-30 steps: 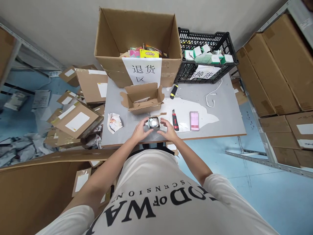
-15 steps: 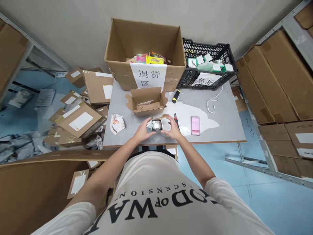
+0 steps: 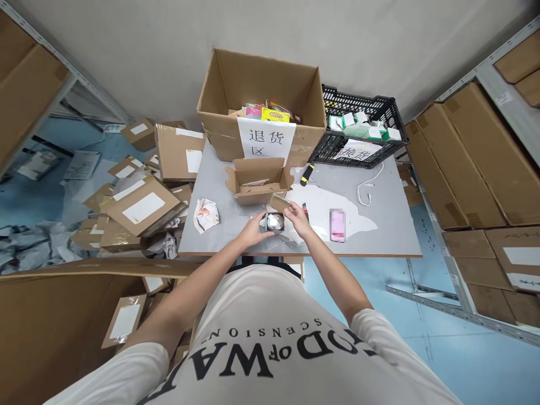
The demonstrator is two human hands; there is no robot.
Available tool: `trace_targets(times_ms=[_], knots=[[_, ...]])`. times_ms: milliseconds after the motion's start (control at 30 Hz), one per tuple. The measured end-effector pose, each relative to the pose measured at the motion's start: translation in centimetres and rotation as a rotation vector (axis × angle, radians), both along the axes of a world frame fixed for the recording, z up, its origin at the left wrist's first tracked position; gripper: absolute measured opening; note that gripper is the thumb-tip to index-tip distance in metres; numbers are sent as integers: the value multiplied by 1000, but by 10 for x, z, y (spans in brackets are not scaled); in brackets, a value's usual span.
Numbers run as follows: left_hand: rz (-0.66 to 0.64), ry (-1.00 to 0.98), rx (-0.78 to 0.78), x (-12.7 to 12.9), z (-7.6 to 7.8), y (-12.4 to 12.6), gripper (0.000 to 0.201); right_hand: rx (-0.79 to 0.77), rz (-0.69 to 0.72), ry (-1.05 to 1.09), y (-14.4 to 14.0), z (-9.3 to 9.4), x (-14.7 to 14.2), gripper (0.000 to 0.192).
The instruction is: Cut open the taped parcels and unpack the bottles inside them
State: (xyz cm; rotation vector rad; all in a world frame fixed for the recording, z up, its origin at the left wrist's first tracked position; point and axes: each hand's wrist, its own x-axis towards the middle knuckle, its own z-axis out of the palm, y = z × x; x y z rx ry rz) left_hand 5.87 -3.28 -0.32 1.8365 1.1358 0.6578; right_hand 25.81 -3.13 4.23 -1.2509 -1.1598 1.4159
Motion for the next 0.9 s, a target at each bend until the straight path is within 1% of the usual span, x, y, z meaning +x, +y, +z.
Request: trace_targets(times_ms=[100,167,233,300,400,500,633,700,767,833,900], knots=[[-7,-26,28,-2,-2,1,89,111,125,-125,-1,0,1,61],[-19,-62,37,-3,-1,1,98,149,169,-196,-3,0,4,57],[-30,-81,40,-4,1,1,108,190,216,-283,-6,2,8,51],[-42,-65,54,-5,6,1,111,264,291,-396,-8,4,13,48],[-54,-31,111,-6,12,3,99,396,429,-577,-11,7,17,49],[-65,-29,180,-7,15,4,87,462,519,-706,-14,10,19,54],[-122,-24,215,-10,14,3,75,452,507,-824,-16,12,17,62],[-101,-28,209,-10,13,2,72,433,516,-899,-16,13,11,68],[-72,-31,206,-9,13,2,69,420,531,-981,-15,14,4,71],[-65,-25,206,-7,14,2,66,418,539,-1049,-13,15,-2,64],[-66,-14,195,-6,14,2,68,426,552,-1093,-10,17,-5,52]])
